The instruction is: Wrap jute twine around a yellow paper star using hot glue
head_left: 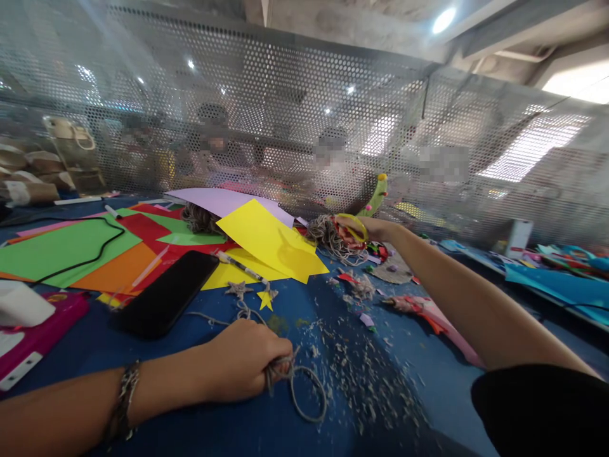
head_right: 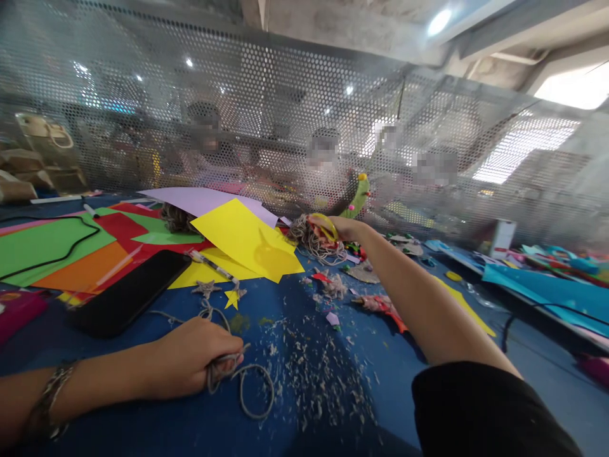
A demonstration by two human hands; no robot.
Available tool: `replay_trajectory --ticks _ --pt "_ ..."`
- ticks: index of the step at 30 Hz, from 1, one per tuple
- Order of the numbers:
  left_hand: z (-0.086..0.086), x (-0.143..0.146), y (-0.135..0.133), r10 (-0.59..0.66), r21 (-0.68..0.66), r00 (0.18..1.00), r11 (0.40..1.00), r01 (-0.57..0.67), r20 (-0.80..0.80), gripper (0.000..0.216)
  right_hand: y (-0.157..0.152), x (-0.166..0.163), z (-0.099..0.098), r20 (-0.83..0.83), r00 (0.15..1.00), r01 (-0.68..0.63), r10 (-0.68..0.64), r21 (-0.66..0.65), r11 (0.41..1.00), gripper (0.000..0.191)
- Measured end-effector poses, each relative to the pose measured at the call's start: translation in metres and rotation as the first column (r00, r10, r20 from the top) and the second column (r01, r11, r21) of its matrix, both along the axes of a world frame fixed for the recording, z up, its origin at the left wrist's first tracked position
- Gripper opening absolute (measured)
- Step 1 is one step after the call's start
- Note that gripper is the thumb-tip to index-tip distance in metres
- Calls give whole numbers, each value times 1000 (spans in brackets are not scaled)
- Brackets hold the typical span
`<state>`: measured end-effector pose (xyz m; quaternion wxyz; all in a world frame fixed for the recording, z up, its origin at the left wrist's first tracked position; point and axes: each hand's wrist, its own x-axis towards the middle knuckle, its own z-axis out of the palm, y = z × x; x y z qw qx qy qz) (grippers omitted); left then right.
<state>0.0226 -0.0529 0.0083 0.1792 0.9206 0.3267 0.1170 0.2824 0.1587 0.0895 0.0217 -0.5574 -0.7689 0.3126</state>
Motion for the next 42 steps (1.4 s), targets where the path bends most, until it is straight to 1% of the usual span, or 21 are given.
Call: replay_trajectory --ticks 3,6,9,11,12,14,16,19,20,21,22,23,24,26,27,29,31,33,35,39,42 --pt "2 -1 3 3 -48 996 999 2 89 20 -21 -4 3 176 982 -69 69 -6 998 25" --pt "9 0 4 6 -72 984 997 7 176 18 -43 -15 -7 312 943 -133 116 35 990 26" --pt "19 -1 3 5 -67 974 998 11 226 15 -57 -21 -19 385 915 -169 122 90 981 26" --pt "28 -3 2 -2 -53 967 998 16 254 14 -61 -19 -19 397 910 -180 118 124 976 25" --pt "33 -4 1 -2 -40 962 999 13 272 13 -62 -16 -16 390 913 -185 118 139 973 25" --pt "43 -6 3 3 -8 954 1000 0 300 12 -66 -13 -4 346 929 -200 135 160 967 26" --pt "55 -5 7 16 10 950 1000 -21 313 12 -77 -17 12 259 947 -235 190 158 959 32" --pt "74 2 19 130 4 909 990 -144 396 13 -111 -39 31 59 942 -336 331 118 934 46" --pt "81 6 25 179 17 870 978 -210 459 12 -126 -50 33 0 927 -374 376 110 921 49" --pt "88 10 30 202 33 852 968 -248 483 14 -140 -61 34 -71 902 -418 425 97 903 52" --pt "95 13 36 219 44 840 960 -276 496 16 -153 -71 33 -202 855 -481 477 30 876 58" --pt "102 16 41 235 45 837 955 -294 494 18 -164 -79 31 -279 825 -520 491 -34 854 59" --pt "109 18 46 247 50 838 950 -309 486 21 -171 -85 29 -322 816 -530 480 -88 843 52" --pt "123 16 55 263 65 853 943 -326 451 25 -173 -89 25 -344 835 -495 429 -129 859 29" --pt "129 13 58 273 72 861 940 -334 428 26 -169 -86 25 -344 852 -455 395 -112 884 29" --pt "137 1 61 296 85 876 932 -351 380 29 -154 -73 28 -362 877 -353 315 -41 935 37" --pt "140 -15 60 327 91 886 923 -375 329 33 -139 -50 36 -399 890 -234 219 12 972 33" --pt "138 -33 54 339 95 900 922 -376 275 33 -130 -24 43 -433 892 -128 129 31 991 27" --pt "133 -50 44 371 93 893 910 -405 254 28 -131 2 46 -461 886 -28 42 37 999 25" --pt "120 -74 20 468 69 845 864 -499 260 27 -160 40 39 -488 869 89 -81 -6 996 26" --pt "113 -90 9 523 53 820 835 -548 234 26 -188 56 33 -522 842 157 -138 -8 988 30"
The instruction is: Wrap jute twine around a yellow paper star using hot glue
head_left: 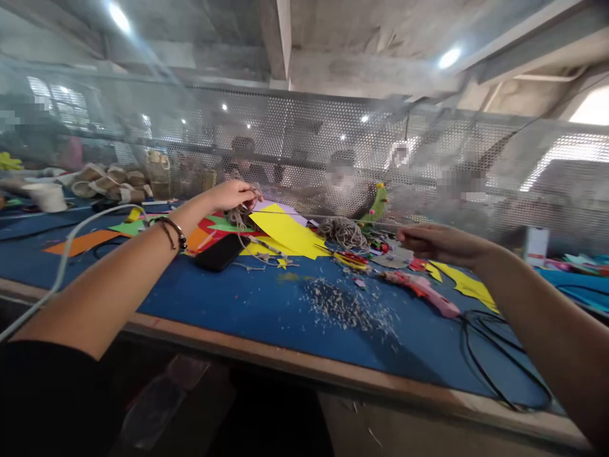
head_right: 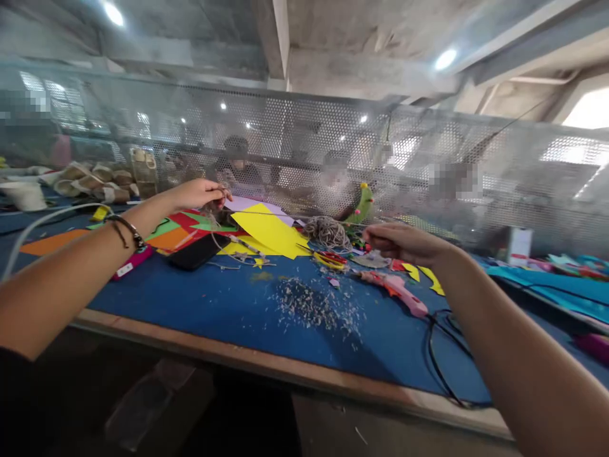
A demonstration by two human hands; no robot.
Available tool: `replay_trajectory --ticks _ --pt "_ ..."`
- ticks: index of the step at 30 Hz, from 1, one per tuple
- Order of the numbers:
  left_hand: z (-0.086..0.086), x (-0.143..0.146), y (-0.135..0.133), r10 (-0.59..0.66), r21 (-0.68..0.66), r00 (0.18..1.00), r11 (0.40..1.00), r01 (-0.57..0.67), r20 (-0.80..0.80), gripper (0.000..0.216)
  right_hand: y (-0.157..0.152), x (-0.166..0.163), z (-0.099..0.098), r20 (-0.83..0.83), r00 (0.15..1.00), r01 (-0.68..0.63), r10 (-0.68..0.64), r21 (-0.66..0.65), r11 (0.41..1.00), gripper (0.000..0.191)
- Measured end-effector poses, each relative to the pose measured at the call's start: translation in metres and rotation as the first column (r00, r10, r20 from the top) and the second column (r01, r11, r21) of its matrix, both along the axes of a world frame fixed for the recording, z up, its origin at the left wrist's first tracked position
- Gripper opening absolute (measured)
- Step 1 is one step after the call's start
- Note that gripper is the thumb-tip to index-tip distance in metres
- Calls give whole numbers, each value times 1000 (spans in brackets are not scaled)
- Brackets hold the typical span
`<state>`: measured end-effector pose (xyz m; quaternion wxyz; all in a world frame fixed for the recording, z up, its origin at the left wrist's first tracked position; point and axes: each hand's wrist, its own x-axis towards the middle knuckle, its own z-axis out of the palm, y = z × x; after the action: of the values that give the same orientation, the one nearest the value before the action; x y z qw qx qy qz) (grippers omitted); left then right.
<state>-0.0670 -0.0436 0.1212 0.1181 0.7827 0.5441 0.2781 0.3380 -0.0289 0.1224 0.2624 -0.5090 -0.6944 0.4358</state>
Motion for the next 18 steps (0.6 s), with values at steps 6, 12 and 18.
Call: replay_trajectory --ticks 6,12,18 --pt "4 -29 -2 105 -40 987 993 -111 -124 26 -37 -4 3 -113 990 104 -85 178 978 31" --pt "23 -25 14 33 -148 950 985 -83 -312 26 -65 -42 11 75 996 -70 57 178 981 23" --pt "49 25 73 -73 -122 890 992 20 -449 26 -74 -66 -9 250 956 -207 155 198 958 51"
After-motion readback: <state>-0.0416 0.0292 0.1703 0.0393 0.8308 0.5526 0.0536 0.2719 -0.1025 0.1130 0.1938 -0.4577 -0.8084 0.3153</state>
